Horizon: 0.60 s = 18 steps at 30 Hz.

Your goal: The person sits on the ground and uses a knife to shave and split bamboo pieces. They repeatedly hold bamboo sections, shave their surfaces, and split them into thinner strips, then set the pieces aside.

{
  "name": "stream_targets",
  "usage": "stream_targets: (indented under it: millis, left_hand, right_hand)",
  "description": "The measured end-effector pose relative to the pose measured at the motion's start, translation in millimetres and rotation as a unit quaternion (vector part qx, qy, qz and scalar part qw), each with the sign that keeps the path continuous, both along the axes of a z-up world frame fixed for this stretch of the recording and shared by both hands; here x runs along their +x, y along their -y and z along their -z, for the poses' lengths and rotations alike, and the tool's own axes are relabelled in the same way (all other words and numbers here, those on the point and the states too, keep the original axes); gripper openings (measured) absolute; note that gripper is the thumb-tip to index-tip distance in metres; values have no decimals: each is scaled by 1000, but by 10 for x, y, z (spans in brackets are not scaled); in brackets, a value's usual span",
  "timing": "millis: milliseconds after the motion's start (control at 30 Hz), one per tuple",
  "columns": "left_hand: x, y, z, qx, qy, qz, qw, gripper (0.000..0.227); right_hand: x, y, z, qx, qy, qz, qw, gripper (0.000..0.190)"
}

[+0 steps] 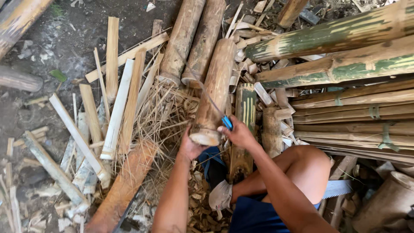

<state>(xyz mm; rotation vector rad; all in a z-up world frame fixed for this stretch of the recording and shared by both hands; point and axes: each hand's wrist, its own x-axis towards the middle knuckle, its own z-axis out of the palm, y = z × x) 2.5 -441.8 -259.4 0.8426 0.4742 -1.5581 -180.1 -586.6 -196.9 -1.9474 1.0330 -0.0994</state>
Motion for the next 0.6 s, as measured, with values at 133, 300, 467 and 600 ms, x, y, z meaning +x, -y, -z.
stream_targets:
  millis: [133,300,467,600]
  left_hand:
    - [-8,-359,-296,-114,69,134,982,110]
    - [-85,-352,-546,57,214,279,934,135]
    - [-246,-391,-864,30,410,297,862,140]
    - [-304,-771,-1090,-49,602,213,768,140]
  right_hand:
    - [-19,147,375,71,79,81,991,56]
    - [-126,4,782,107,44,110,987,62]
    - [-325,-256,641,274,156,147,937,61]
    - [-99,-438,390,306,260,135,906,59]
